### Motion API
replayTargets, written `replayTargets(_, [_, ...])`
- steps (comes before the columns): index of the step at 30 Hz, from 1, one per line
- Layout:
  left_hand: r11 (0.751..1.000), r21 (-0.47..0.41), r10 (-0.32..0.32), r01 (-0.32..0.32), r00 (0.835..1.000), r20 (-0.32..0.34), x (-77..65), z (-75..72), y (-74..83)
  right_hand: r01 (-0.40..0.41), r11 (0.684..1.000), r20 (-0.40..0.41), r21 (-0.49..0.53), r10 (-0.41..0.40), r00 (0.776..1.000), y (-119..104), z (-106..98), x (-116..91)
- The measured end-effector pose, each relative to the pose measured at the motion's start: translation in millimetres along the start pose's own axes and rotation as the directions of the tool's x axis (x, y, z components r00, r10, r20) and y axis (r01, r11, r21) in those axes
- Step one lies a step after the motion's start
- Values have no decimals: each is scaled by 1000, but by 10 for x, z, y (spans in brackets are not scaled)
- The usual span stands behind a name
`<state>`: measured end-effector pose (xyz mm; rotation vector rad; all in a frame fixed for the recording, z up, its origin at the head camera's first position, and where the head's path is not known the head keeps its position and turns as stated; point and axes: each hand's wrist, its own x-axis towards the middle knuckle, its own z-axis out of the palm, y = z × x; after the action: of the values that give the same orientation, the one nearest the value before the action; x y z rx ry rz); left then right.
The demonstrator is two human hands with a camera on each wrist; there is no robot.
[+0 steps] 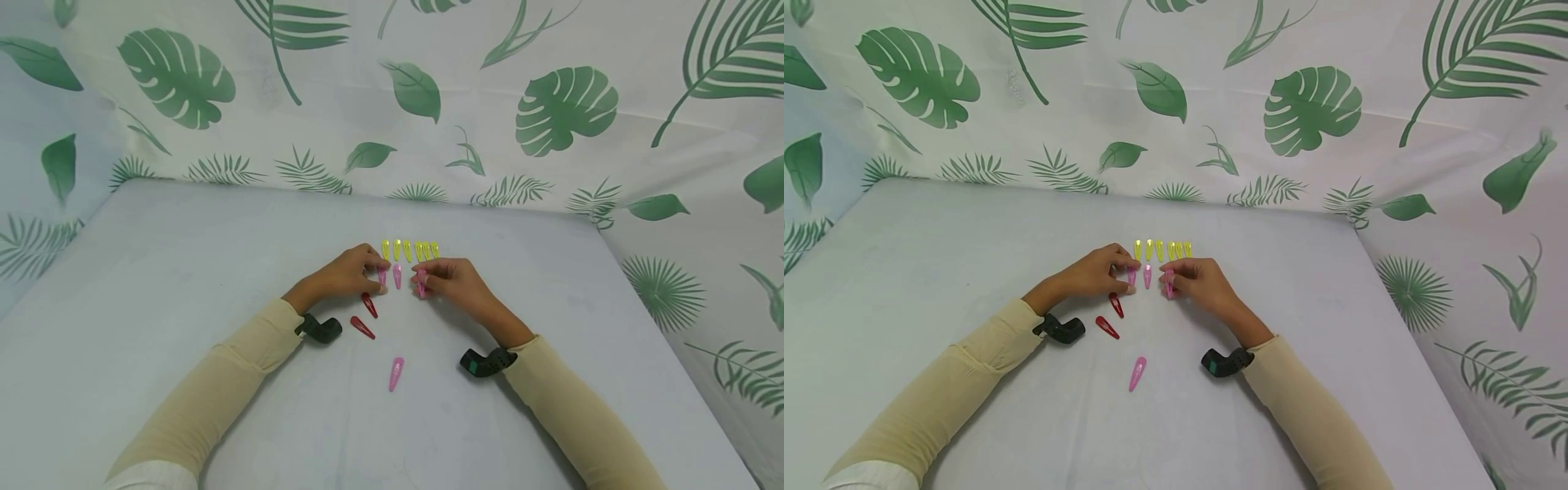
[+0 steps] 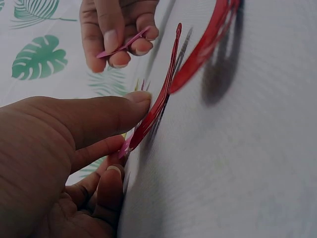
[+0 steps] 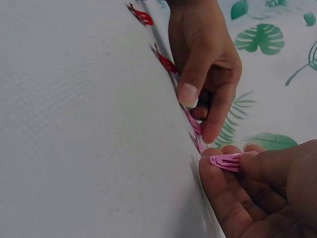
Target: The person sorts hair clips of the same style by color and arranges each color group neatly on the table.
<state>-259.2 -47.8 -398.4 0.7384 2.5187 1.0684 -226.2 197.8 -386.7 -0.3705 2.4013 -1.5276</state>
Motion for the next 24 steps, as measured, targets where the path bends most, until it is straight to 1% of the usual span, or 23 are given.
replayTargets(4, [1000, -3, 4, -4, 1000, 0, -4, -2, 3, 14, 1000, -7, -18, -14, 1000, -9, 9, 46])
replayTargets(9, [1000, 9, 4, -4, 1000, 3, 4, -1, -3, -5, 999, -40, -45, 3, 999, -24, 25, 102])
replayTargets(16, [1000, 6, 9, -9, 1000, 4, 3, 1, -9, 9, 1000, -30, 8, -9, 999, -13, 47, 185])
replayTargets(22, [1000, 7, 19, -19, 1000, 3, -1, -5, -7, 21, 1000, -40, -16, -21, 999, -12, 62, 208])
replayTargets(24, [1000, 8, 17, -17, 1000, 4, -3, -7, -5, 25, 999, -50, -40, -27, 998, -19, 69, 209])
